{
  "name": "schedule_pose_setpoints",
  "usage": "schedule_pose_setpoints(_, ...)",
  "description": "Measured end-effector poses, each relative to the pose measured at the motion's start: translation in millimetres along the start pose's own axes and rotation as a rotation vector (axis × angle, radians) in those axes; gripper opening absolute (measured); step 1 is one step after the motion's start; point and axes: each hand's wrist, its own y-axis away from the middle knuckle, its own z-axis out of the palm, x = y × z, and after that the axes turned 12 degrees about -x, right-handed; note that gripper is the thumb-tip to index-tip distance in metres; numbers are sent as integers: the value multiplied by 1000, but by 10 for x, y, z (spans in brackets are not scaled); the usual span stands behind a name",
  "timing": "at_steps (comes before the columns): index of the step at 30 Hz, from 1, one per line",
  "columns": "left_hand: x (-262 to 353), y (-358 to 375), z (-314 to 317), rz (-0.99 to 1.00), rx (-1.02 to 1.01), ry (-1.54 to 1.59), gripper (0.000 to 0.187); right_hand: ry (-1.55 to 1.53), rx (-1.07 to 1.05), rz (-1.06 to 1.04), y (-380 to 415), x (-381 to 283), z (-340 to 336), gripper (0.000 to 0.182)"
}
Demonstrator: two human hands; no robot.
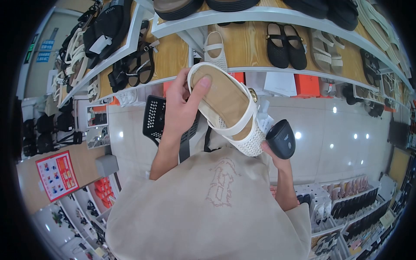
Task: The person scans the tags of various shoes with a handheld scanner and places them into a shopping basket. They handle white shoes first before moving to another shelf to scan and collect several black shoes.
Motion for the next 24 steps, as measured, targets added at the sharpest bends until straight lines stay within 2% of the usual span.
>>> schedule_pose_setpoints(8,-51,0,-50,69,22,19,34,183,-47,-10,72,-188,51,63)
schedule_pose_setpoints(10,-58,-7,-65,57,22,49,33,400,-82,-173,114,-174,66,60)
schedule_pose_setpoints(17,-38,-16,-52,60,52,135,29,519,-66,-244,157,-245,112,57)
schedule_pose_setpoints(19,-51,-16,-73,47,63,140,29,780,-104,-351,135,-264,117,57)
schedule_pose_setpoints(24,-78,5,-158,37,91,126,27,642,-131,-306,124,-326,220,57)
